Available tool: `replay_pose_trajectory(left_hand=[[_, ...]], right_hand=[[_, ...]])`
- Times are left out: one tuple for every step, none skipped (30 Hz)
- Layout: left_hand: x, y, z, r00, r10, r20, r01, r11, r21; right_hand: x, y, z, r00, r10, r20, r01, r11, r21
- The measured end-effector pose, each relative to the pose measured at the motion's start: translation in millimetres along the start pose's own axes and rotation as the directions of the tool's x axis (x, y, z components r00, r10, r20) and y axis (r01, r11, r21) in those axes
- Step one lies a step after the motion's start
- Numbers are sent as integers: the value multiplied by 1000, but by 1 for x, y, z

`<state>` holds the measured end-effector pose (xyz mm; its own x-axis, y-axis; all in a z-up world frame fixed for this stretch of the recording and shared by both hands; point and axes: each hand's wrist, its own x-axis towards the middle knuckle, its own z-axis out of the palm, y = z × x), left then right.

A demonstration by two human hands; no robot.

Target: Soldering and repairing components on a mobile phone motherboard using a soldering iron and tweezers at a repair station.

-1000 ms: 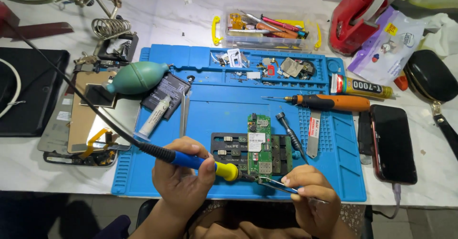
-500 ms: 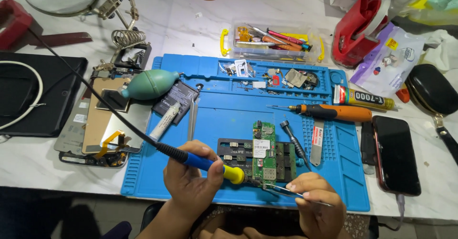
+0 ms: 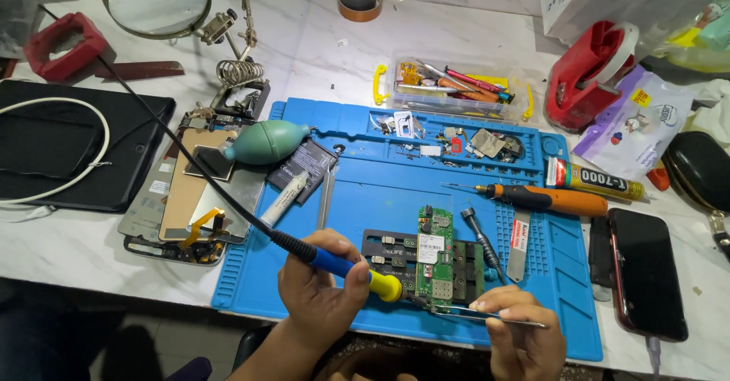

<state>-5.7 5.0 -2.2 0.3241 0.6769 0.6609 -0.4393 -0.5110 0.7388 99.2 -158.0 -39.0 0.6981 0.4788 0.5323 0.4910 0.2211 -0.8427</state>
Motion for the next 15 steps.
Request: replay_pose_trajectory(left_hand=[[0,0,0,1000,-1,1,1,1000,0],[0,0,0,1000,5,2,-5,1000,2],[0,-1,0,1000,11,3,-11,1000,3],[0,-1,0,1000,11,3,-11,1000,3],[0,-1,0,1000,9,4,-9,1000,1],[0,-1,0,1000,7,6,-7,1000,0],[0,-1,0,1000,7,6,-7,1000,0],[0,0,0,1000,1,6,-1,1000,-6],[0,0,0,1000,-4,5,4,1000,-13],[0,0,0,1000,-4,5,4,1000,-13],[0,0,0,1000,-3,8,3,1000,-4],[0,0,0,1000,-2,10,2,1000,5],[0,0,0,1000,-3,12,3,1000,4],[0,1,0,1000,-9,12,9,1000,-3],[0,2,0,1000,-15,12,15,1000,-11]], right_hand=[[0,-1,0,1000,1,-1,-1,1000,0],[1,-1,1,1000,3,-3,-3,1000,-2],[2,-2,1,1000,5,-5,-5,1000,-5],[2,-2,2,1000,5,-6,-5,1000,-5],[2,-3,2,1000,12,-8,-12,1000,5],[2,-3,2,1000,18,-11,-18,1000,14],[3,-4,2,1000,19,-11,-19,1000,14],[3,-5,2,1000,19,-9,-19,1000,-4],[3,-5,2,1000,18,-8,-18,1000,-22],[4,-5,3,1000,18,-8,-18,1000,-22],[4,-5,3,1000,21,-11,-21,1000,-16],[4,-5,3,1000,24,-14,-24,1000,-9],[4,-6,3,1000,26,-15,-26,1000,-10],[5,-6,2,1000,20,-2,-20,1000,-7],[6,-6,2,1000,14,11,-14,1000,-4]])
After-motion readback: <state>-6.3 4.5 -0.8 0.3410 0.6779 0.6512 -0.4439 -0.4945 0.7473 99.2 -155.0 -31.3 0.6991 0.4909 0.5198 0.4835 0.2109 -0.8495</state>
